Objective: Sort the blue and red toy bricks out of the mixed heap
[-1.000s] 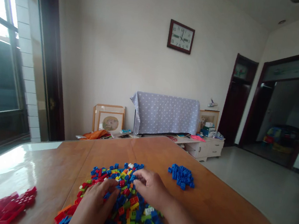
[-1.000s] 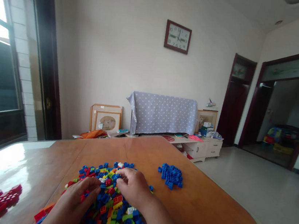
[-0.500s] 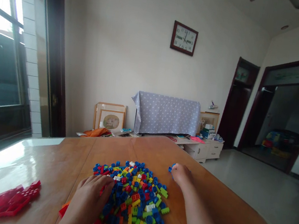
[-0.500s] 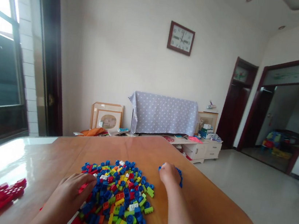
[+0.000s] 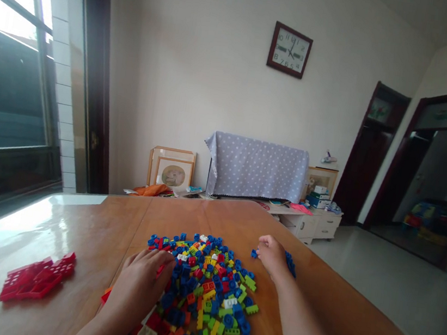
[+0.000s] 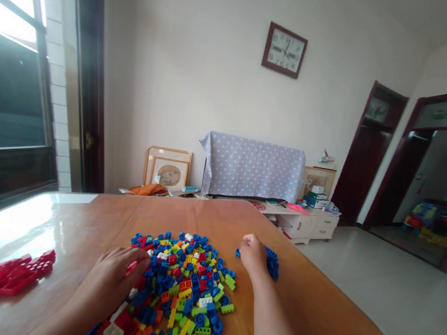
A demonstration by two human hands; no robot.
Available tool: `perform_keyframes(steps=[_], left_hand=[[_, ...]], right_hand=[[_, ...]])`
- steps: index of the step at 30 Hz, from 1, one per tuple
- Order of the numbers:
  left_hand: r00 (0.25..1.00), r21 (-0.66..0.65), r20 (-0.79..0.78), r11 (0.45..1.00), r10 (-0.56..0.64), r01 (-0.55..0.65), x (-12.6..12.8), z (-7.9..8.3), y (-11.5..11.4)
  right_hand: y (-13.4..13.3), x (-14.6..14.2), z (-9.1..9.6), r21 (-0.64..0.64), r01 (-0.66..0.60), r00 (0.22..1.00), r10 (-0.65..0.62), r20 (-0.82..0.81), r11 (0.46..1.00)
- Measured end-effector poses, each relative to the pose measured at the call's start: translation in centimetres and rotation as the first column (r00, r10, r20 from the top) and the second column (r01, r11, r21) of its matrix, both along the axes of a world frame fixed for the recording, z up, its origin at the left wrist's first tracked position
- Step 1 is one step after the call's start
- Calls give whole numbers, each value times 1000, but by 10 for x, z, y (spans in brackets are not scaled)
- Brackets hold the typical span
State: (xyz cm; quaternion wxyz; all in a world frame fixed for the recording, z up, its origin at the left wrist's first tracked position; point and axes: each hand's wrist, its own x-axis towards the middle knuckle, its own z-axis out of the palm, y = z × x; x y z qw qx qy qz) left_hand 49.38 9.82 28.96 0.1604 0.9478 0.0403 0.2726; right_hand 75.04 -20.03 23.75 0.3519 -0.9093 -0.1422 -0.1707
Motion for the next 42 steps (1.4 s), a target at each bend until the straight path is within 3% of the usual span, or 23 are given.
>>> perform_keyframes(steps=[7,15,21,25,30,34,38,42], left_hand=[[1000,8,-25,1000,-11,11,1,0,0],[999,34,-42,999,11,-10,2,-3,3],[995,42,-84,998,45,-42,-1,-3,2],[991,38,-121,998,49,-44,-3,1,0],[987,35,-147,998,63,-59,-4,3,-1],[988,31,-143,998,51,-47,-5,-1,-3],[989,52,-149,998,-11,19,-5,-2,-11],[984,94,-172,994,-44,60,-5,-2,-20]], right_hand=[[25,-6,-12,156,-64,982,90,-165,986],[14,6,-18,177,39,972,4,-236,983],[17,6,-24,184,31,966,19,-259,982],[20,-2,-17,193,11,975,32,-222,981],[33,-26,-1,192,-162,972,190,-136,968],[53,-56,10,173,-335,931,353,-89,926],[72,-93,23,19,-532,847,532,28,846],[82,-124,34,-158,-671,728,684,49,725]])
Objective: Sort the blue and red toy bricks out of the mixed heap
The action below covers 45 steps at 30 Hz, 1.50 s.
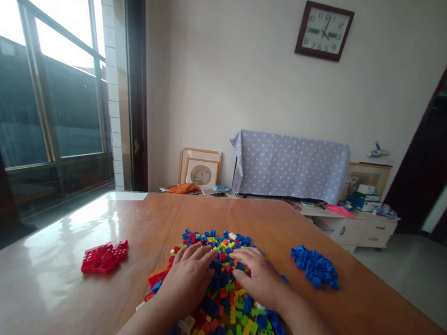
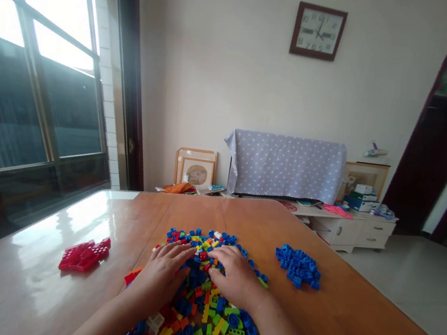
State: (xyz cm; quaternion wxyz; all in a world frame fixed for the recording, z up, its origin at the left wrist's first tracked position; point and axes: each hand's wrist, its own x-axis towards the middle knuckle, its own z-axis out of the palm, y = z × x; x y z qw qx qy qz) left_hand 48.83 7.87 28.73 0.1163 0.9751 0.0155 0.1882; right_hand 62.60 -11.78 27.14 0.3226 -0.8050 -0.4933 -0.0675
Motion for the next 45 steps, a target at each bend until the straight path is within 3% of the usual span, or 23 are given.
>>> perform_keyframes(steps=[3,6,13,17,24,27,31,35,37,39,42,44,45], left_hand=[[999,10,-35,1000,-2,2,0,-2,-4],[999,4,-49,1000,-5,5,0,-6,-4],[998,-33,48,998,-44,46,0,0,-7],[992,-139,114,987,-60,76,-2,12,-17],[992,-406,79,906,-98,122,1,11,-29],[992,-470,103,875,-73,113,4,8,-29],[986,-460,160,881,-38,109,5,4,-28],[976,-357,206,924,-65,136,8,-5,-28],[974,-297,217,945,-72,136,11,-9,-27],[971,-242,224,961,-78,133,13,-11,-26],[970,-161,231,980,-77,116,13,-10,-23],[971,-117,227,988,-74,103,11,-6,-22],[972,-100,224,990,-74,98,10,-4,-21]], right_hand=[[3,-12,2,-120,-95,995,97,11,988],[4,-14,0,-154,-109,994,112,13,982],[4,-11,3,14,-64,998,64,14,998],[5,-17,10,99,-6,994,17,-108,995],[7,-39,22,195,-103,971,141,-195,975],[7,-38,22,244,-120,927,196,-319,962],[8,-31,17,300,-53,845,203,-495,952],[13,-29,11,370,-43,741,278,-612,928],[15,-25,8,382,-27,733,278,-621,924],[13,-13,5,362,36,785,197,-587,932],[-2,18,3,277,256,888,-112,-447,926],[-20,44,2,154,431,878,-373,-302,889],[-30,58,1,127,492,852,-446,-275,861]])
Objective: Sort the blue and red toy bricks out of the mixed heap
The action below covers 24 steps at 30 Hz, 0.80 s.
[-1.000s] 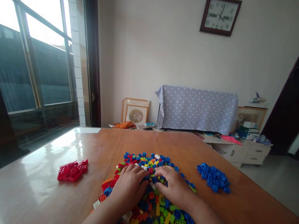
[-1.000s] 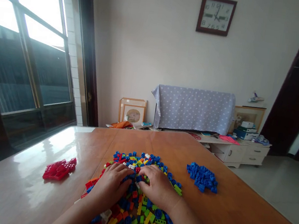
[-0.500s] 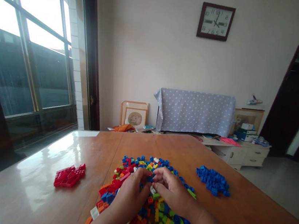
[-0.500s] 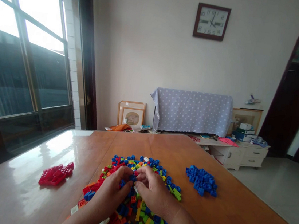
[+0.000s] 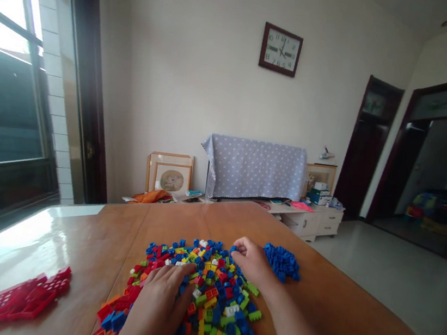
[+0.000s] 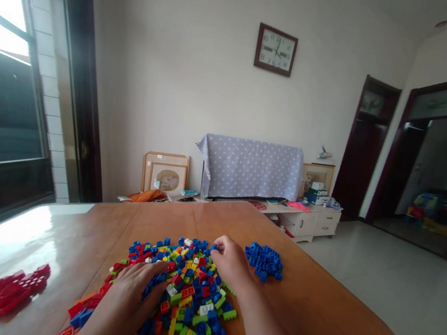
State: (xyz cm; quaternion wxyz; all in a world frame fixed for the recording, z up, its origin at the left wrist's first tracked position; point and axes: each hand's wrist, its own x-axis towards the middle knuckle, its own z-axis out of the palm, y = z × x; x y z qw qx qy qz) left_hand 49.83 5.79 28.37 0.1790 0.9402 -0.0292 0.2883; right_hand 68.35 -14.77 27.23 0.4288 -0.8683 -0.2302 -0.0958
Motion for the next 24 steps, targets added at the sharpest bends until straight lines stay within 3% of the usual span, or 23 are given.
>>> perform_keyframes(steps=[4,9,15,24], left_hand=[[1000,40,-22,999,2,-1,-2,7,3],[999,45,-40,999,-6,8,-3,7,9],[998,47,-57,998,35,-32,-2,6,14],[982,96,-135,988,129,-117,-1,3,17]], right_hand=[[-41,40,-9,-101,188,982,-187,24,977],[-66,60,-25,-195,315,948,-319,9,929],[-65,72,-30,-172,352,934,-356,8,920],[-38,64,-41,-152,239,969,-245,-22,959]])
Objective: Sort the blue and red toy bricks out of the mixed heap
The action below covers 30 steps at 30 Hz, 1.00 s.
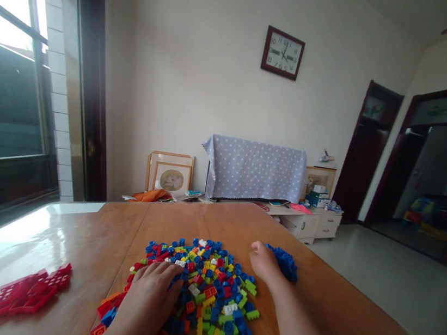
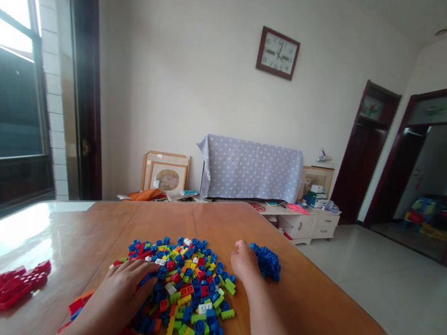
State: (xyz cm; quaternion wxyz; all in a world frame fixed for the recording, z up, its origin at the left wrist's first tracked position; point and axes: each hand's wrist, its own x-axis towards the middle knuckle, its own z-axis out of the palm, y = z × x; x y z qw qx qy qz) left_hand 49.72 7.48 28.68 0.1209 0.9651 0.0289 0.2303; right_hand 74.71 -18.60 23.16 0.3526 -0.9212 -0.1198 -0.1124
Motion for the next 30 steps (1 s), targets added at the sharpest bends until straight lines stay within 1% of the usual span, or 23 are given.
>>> perform_keyframes(steps=[4,8,11,15,18,20,22,26,28,30], left_hand=[[999,12,-38,1000,17,-17,1,-3,2],[999,3,-40,1000,20,-20,0,-6,4],[999,-13,-33,999,33,-33,-2,-7,4],[997,-17,-74,1000,-7,6,-2,-7,3],[992,-7,-125,1000,-8,8,-2,-7,0],[990,7,-144,1000,-2,3,-3,-7,-2],[989,21,-150,1000,-3,6,-4,-7,-4],[990,12,-137,1000,-15,16,-4,-6,-6],[993,-3,-119,1000,-20,20,-4,-6,-7],[995,-15,-93,999,-34,33,-4,-7,-6]], right_hand=[[-1,-2,-2,-9,15,1000,-15,-14,1000],[-1,-7,3,-4,3,1000,-3,-24,1000],[6,-16,8,18,-57,998,57,-2,998],[27,-40,16,63,-202,979,199,55,977],[44,-68,25,61,-359,929,351,118,931],[54,-89,30,6,-474,867,465,178,881],[62,-106,35,-71,-543,813,545,206,837],[72,-125,35,-172,-629,732,652,199,758],[73,-127,33,-200,-645,711,675,196,737],[74,-126,31,-221,-648,703,684,194,729]])
